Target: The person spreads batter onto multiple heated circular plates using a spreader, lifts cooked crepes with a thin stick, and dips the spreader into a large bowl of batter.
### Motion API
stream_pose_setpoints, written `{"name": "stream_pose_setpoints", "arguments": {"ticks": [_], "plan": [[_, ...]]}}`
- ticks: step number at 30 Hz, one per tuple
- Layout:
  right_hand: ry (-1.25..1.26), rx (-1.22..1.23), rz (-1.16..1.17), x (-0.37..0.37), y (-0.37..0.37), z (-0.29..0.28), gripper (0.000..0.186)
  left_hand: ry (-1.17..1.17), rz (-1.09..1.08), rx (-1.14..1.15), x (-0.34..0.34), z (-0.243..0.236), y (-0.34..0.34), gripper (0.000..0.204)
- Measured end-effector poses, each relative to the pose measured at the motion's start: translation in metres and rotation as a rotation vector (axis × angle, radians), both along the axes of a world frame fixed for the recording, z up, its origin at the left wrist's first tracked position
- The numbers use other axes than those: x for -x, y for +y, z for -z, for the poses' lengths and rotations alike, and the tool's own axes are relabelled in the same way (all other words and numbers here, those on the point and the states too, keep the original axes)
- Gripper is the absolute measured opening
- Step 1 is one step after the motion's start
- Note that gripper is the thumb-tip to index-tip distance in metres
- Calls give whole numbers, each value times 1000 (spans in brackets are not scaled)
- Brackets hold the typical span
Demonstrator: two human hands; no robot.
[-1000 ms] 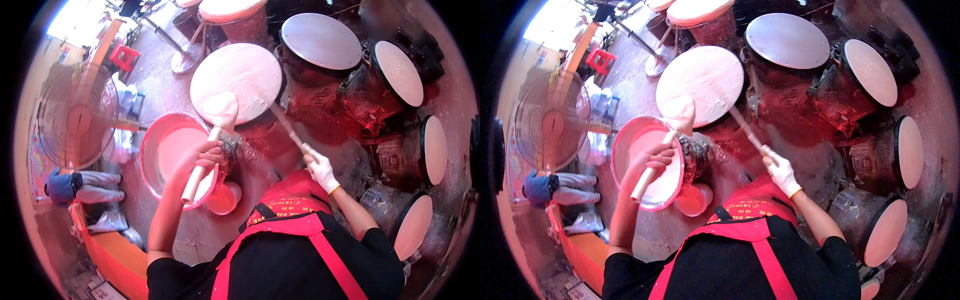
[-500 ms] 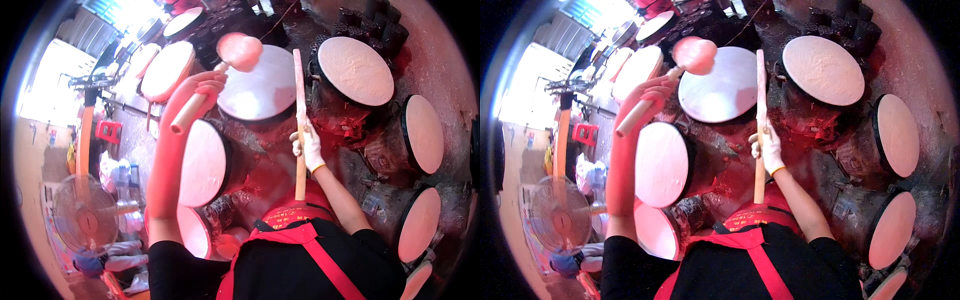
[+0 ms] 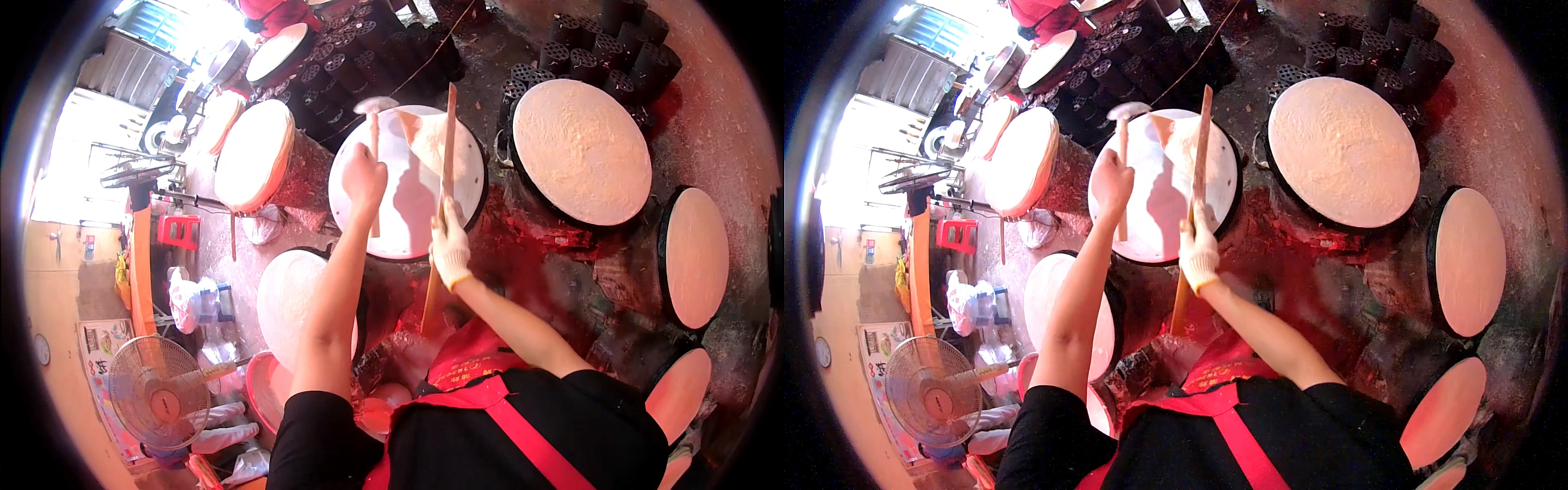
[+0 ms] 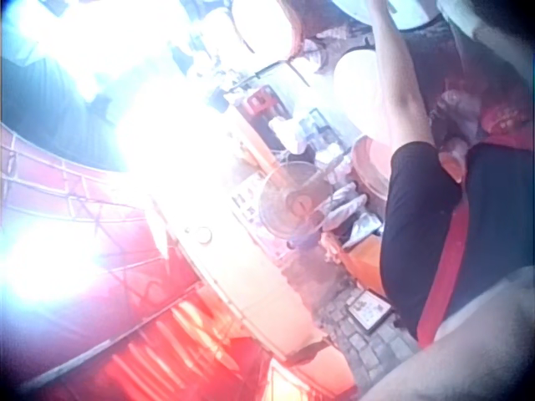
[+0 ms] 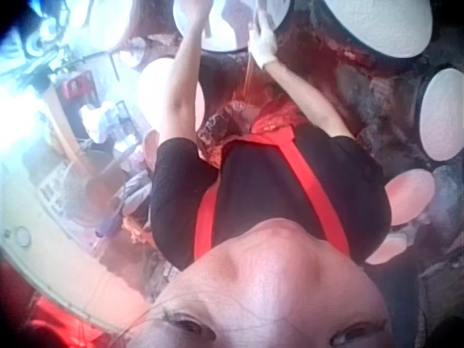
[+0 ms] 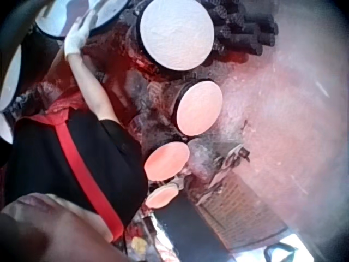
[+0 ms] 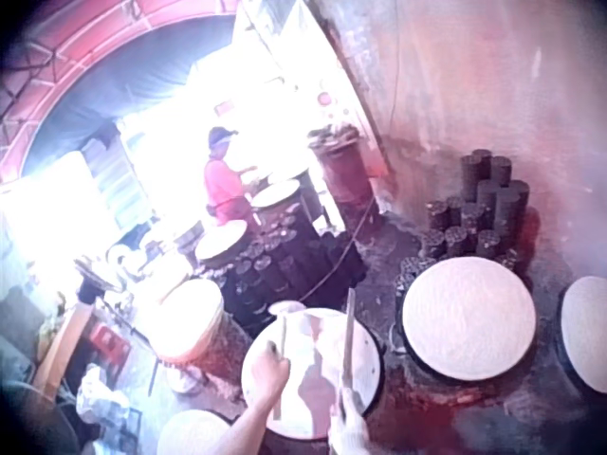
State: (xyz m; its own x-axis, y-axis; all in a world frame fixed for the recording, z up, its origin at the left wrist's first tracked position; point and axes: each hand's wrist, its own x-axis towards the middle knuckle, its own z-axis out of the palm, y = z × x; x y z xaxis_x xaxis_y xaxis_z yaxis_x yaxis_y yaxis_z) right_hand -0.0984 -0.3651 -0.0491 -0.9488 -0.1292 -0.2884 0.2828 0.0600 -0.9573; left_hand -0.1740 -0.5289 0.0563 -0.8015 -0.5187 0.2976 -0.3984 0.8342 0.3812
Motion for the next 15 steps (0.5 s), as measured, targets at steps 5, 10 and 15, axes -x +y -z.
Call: {"name": "stream_pose_setpoints", "arguments": {"ticks": [5, 10, 15], "plan": [[-358, 474, -9, 32, 25, -44, 46, 287, 64, 43, -37, -42, -26, 10], [-332, 398, 169, -34, 31, -34, 44, 343, -126, -332, -133, -76, -10, 21], [-242, 296, 138, -4, -38, -32, 40, 430, -345, -982, -224, -68, 16, 22]]}}
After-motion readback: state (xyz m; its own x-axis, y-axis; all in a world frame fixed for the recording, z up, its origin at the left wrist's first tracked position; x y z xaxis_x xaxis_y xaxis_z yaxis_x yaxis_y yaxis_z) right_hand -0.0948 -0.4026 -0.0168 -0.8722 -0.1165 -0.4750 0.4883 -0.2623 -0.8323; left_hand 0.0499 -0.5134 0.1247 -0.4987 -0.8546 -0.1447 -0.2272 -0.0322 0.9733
